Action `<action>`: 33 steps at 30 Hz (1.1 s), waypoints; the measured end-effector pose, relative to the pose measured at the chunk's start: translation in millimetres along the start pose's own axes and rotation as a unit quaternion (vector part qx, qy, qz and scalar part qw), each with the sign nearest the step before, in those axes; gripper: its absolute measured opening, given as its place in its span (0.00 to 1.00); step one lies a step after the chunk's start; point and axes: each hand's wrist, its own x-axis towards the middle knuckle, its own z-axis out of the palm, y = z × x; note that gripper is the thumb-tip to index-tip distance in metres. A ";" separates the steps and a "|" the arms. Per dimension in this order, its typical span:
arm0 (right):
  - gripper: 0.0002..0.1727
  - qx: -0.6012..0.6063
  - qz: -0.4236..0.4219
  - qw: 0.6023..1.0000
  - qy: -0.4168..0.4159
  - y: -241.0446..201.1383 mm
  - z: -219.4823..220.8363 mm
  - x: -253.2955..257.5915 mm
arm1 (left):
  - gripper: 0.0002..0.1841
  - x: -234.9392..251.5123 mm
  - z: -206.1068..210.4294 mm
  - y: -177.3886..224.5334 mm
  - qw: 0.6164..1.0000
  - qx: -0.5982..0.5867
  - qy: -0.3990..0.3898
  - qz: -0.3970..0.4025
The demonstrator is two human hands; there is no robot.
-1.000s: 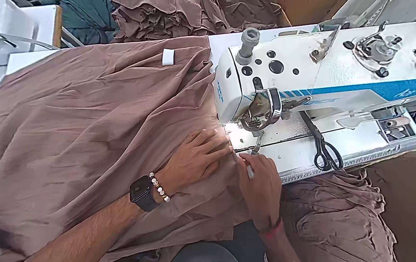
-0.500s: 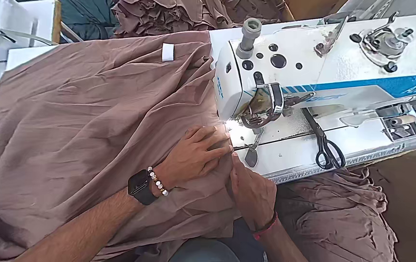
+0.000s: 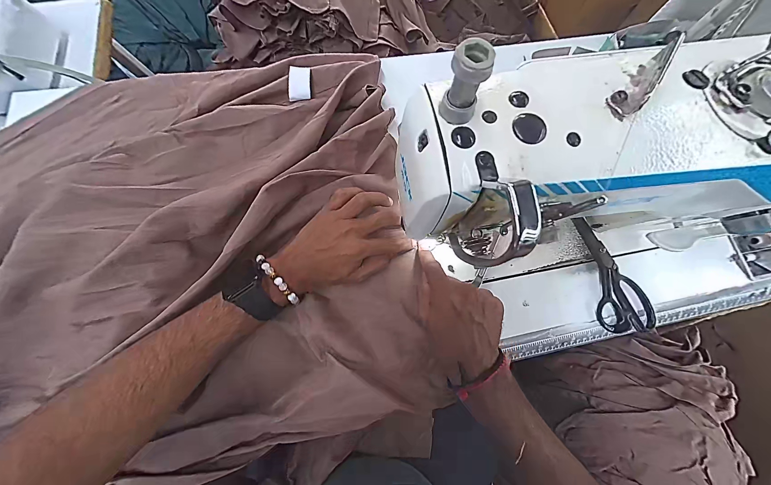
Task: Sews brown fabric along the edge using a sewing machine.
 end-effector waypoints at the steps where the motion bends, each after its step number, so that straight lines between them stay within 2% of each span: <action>1: 0.21 0.001 0.005 1.000 0.001 -1.9 1.0 3.8 | 0.17 2.4 -1.0 -9.0 1.000 0.001 0.009 0.026; 3: 0.20 -0.002 0.019 1.000 0.005 -7.2 3.8 7.2 | 0.16 5.2 -2.1 -21.9 0.999 0.014 0.002 0.046; 5: 0.20 -0.013 0.032 0.999 0.015 -10.7 5.5 8.9 | 0.15 7.3 -11.2 -8.7 0.998 0.049 -0.034 0.001; 7: 0.20 -0.007 0.053 0.998 0.034 -15.4 8.4 5.0 | 0.13 1.8 -24.0 45.8 0.980 0.101 -0.096 -0.144; 8: 0.20 0.008 0.064 0.997 0.034 -17.4 7.3 1.4 | 0.17 -5.6 -27.5 80.2 0.955 0.130 -0.123 -0.235; 9: 0.19 0.034 0.077 0.996 0.036 -18.2 5.4 -0.8 | 0.23 -16.3 -28.6 109.0 0.930 0.153 -0.134 -0.306; 11: 0.16 0.094 0.118 0.988 0.033 -13.4 2.3 -4.1 | 0.39 -45.7 -26.0 136.9 0.901 0.148 -0.161 -0.374; 13: 0.15 0.147 0.145 0.978 0.000 -6.4 -1.2 -4.9 | 0.47 -75.6 -21.8 114.7 0.918 0.070 -0.141 -0.363; 15: 0.16 0.149 0.129 0.980 -0.012 -6.3 -3.0 -5.8 | 0.46 -93.6 -25.9 67.7 0.948 0.009 -0.138 -0.288; 17: 0.18 0.115 0.099 0.988 0.016 -12.0 -1.0 -9.2 | 0.44 -94.7 -33.0 26.7 0.966 -0.008 -0.155 -0.207; 19: 0.19 0.071 0.072 0.994 0.046 -17.1 2.9 -15.9 | 0.45 -86.8 -35.6 10.5 0.966 0.001 -0.183 -0.182; 22: 0.19 0.031 0.070 0.997 0.034 -21.2 3.5 -13.1 | 0.46 -77.9 -41.0 15.9 0.957 0.041 -0.200 -0.205; 24: 0.20 0.000 0.078 0.997 0.017 -23.4 2.8 -4.4 | 0.41 -67.9 -53.6 41.1 0.947 0.112 -0.163 -0.255; 26: 0.21 -0.014 0.081 0.996 0.037 -23.6 7.2 -6.3 | 0.34 -60.6 -64.8 88.2 0.911 0.137 -0.098 -0.376; 28: 0.19 -0.010 0.066 0.995 0.079 -23.8 14.2 -17.5 | 0.40 -75.9 -64.3 118.6 0.865 0.124 -0.090 -0.477; 29: 0.20 -0.006 0.057 0.995 0.084 -22.5 15.2 -24.1 | 0.45 -93.5 -59.1 119.0 0.853 0.109 -0.104 -0.499; 30: 0.21 0.003 0.048 0.995 0.087 -20.2 16.1 -30.9 | 0.47 -115.4 -53.7 109.6 0.856 0.101 -0.113 -0.494; 31: 0.21 0.012 0.045 0.996 0.081 -17.9 16.4 -39.6 | 0.47 -138.5 -52.3 94.2 0.874 0.097 -0.117 -0.461; 33: 0.24 0.014 0.038 0.997 0.063 -12.3 16.9 -48.0 | 0.47 -169.7 -61.8 45.9 0.921 0.076 -0.146 -0.354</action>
